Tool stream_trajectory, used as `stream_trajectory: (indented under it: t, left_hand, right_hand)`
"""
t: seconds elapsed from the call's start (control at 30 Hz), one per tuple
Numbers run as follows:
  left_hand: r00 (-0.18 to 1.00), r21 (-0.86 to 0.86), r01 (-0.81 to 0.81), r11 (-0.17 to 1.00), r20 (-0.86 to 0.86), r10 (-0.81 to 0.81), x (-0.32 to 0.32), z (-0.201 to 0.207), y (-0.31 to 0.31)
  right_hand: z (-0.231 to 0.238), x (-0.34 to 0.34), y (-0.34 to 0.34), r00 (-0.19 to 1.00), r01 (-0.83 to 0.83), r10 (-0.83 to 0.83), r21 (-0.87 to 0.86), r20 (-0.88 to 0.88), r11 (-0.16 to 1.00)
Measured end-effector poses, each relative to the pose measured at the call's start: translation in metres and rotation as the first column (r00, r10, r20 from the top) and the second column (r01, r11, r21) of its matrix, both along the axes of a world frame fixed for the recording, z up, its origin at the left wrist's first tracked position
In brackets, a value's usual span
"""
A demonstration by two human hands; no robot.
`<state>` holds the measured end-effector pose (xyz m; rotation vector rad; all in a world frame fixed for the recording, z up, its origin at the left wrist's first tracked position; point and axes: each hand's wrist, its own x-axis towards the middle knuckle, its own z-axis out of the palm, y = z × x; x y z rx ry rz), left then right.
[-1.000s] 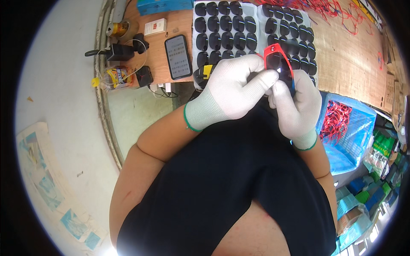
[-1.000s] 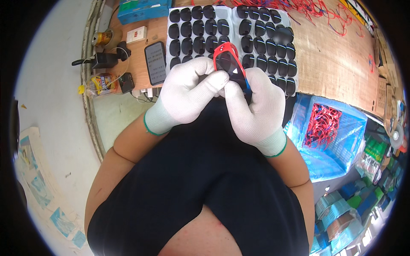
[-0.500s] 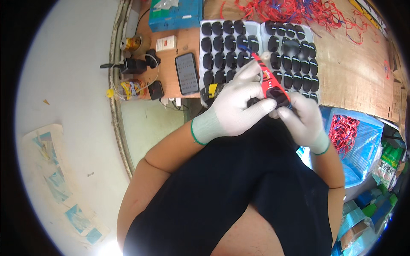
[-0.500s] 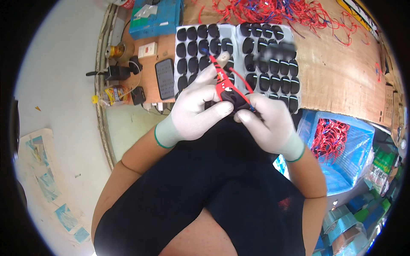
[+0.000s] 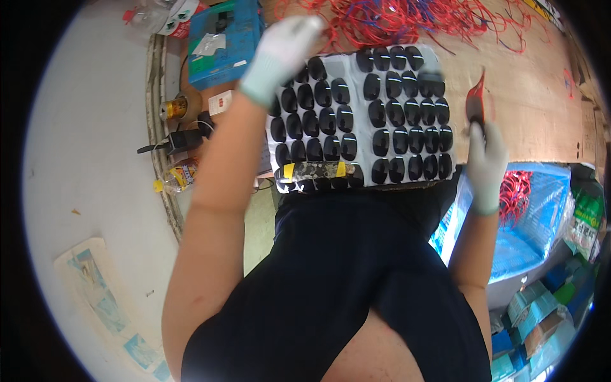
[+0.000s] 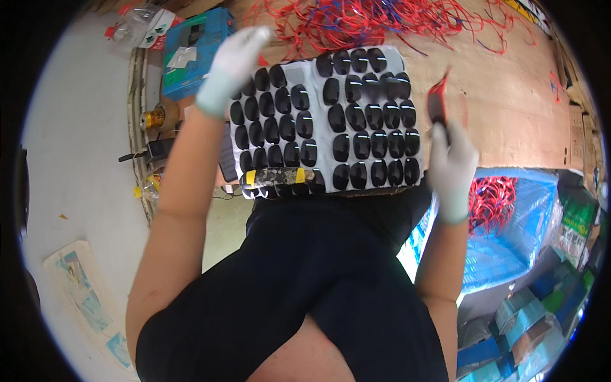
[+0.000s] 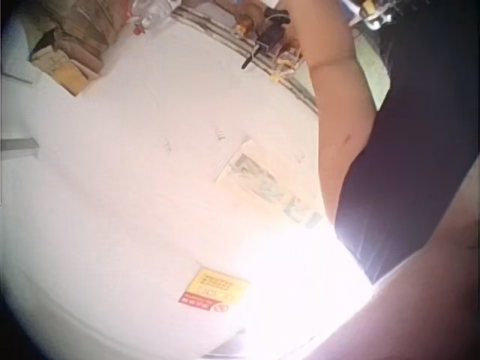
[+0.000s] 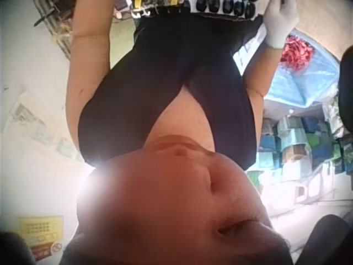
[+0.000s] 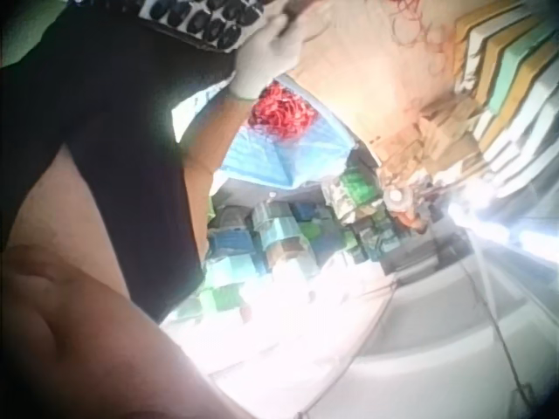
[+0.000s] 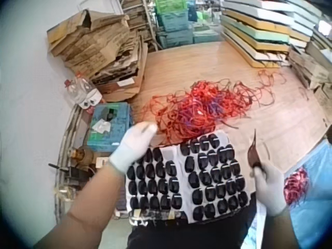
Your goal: The person repeatedly picks small black oval components from a foam tray and attaches red and blue wires to them by hand. The wired components are placed into a blue basket. The person continues this process throughout the clip.
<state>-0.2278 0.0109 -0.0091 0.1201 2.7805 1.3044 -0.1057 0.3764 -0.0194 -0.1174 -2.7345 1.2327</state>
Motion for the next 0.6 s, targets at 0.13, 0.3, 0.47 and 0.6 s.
stream_trajectory:
  t: [0.13,0.3,0.47,0.6]
  left_hand:
    - [0.859,-0.234,0.234,0.944,0.504,-0.088,-0.082,-0.085,-0.025]
    - [0.903,-0.394,0.356,0.848,0.38,-0.202,-0.098,-0.089,-0.026]
    - [0.981,0.293,-0.186,0.938,0.101,0.163,-0.085,-0.067,-0.056]
    - [0.972,0.751,-0.215,0.625,0.103,0.21,-0.019,0.014,-0.025]
  right_hand:
    - [-0.091,-0.034,0.085,0.98,-0.055,-0.028,0.407,0.195,0.912]
    - [-0.122,-0.038,0.097,0.984,-0.097,0.039,0.335,0.176,0.937]
    - [-0.047,-0.092,-0.017,0.976,-0.199,0.213,0.208,-0.047,0.958]
    - [-0.041,-0.131,-0.072,0.972,-0.227,0.147,0.579,0.182,0.783]
